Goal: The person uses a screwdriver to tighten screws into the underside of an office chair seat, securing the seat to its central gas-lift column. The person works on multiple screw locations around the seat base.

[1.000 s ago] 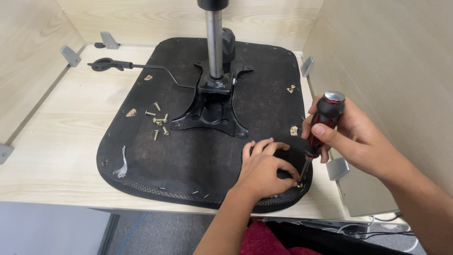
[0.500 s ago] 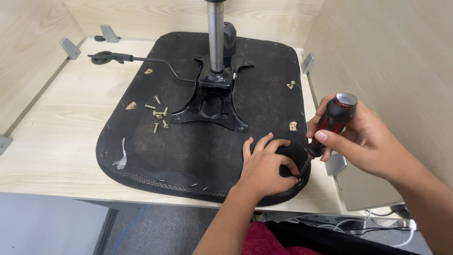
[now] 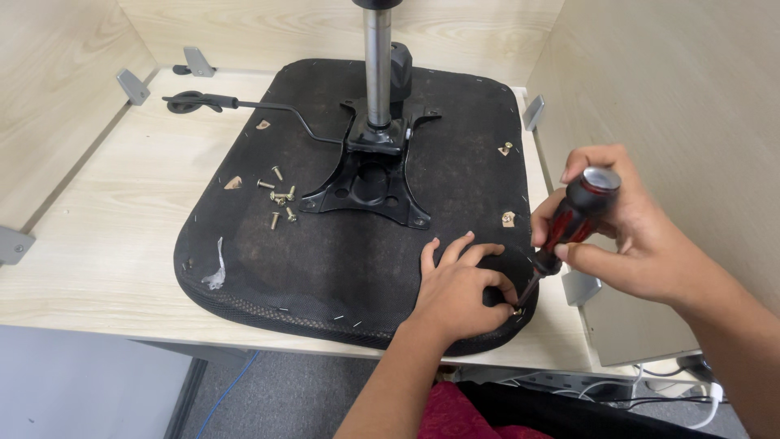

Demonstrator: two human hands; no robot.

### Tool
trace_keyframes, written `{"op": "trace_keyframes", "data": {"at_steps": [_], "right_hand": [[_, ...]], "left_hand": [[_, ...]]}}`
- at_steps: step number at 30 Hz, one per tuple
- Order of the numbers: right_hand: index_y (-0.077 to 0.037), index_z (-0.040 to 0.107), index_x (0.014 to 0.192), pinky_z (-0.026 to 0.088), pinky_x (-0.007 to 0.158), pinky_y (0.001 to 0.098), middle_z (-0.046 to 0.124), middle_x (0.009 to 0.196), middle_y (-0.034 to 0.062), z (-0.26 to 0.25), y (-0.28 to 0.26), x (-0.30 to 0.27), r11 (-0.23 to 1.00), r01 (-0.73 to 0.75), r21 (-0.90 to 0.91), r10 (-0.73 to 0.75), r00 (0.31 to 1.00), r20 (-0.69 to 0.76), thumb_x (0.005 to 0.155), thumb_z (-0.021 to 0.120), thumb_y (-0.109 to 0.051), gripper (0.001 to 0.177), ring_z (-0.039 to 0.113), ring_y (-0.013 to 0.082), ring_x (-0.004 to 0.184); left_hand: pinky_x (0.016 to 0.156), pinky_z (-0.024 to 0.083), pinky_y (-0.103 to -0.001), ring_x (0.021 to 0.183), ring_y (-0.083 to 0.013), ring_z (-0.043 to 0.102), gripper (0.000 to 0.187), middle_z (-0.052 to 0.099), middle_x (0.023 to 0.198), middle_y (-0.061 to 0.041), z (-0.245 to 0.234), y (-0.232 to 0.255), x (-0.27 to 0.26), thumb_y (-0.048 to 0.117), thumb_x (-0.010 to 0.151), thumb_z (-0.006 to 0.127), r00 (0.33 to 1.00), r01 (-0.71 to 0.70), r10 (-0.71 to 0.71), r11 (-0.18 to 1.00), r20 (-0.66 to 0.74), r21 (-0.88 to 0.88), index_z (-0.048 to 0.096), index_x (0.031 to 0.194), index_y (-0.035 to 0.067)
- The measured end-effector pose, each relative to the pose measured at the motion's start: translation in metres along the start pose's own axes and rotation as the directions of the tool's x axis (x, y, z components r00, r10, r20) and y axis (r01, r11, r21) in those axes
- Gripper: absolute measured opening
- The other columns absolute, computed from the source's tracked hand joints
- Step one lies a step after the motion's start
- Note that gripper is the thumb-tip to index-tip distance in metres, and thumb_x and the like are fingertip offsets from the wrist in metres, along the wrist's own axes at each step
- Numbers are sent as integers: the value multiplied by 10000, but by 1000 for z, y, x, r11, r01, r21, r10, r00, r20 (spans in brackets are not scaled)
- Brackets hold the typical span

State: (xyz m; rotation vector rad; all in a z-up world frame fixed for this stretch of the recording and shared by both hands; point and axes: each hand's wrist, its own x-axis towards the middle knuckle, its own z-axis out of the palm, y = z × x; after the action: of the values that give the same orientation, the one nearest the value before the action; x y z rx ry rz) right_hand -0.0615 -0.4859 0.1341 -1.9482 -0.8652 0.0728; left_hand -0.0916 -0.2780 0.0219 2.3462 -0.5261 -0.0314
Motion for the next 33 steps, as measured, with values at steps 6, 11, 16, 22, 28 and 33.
{"op": "trace_keyframes", "data": {"at_steps": [6,11,16,22,28,33], "right_hand": [[-131,542,1162,642,813,376,634,1075,70,6,-6,7,987,-129,-91,119,987,-110,804,821,-125,454,746,184,945],[-117,563,1077,610,814,392,685,936,72,3,-22,10,974,-215,-75,212,976,-40,773,761,-50,369,743,197,942],[-147,445,1232,604,955,388,651,1009,59,6,-18,10,984,12,179,-21,999,46,884,694,-29,444,707,203,1081],[-99,493,1131,555,856,349,577,1064,85,2,-6,4,989,-108,103,108,994,6,797,707,-5,408,621,197,1070],[-120,487,1197,569,805,341,587,1055,70,4,-10,6,982,-93,163,118,981,-155,883,722,-73,395,614,156,992],[-94,509,1195,606,852,350,686,1067,109,4,-21,7,999,-41,30,47,973,-224,941,676,-26,312,688,181,1029]], "left_hand": [[1207,-4,-639,1505,-274,266,137,551,1464,15,-3,2,1,353,660,778,999,31,-30,999,13,-16,825,788,349],[1225,7,-610,1388,-271,511,426,656,1362,-8,-13,0,12,251,692,674,990,120,-94,954,107,-273,747,1108,301],[1177,406,-454,1353,-302,578,670,642,1369,-179,-19,3,35,133,771,699,992,-55,128,563,22,-824,548,1416,35],[953,562,-400,1079,-264,717,778,741,1133,-186,-17,16,40,149,740,814,980,46,156,437,126,-898,504,1445,39],[975,589,-365,1033,-244,764,555,797,1077,-159,-27,23,38,253,747,877,992,-55,125,653,36,-755,743,1211,-22],[921,570,-374,1003,-228,738,599,767,1052,-137,-29,28,40,232,676,892,997,-12,58,719,43,-695,702,1199,10]]}}
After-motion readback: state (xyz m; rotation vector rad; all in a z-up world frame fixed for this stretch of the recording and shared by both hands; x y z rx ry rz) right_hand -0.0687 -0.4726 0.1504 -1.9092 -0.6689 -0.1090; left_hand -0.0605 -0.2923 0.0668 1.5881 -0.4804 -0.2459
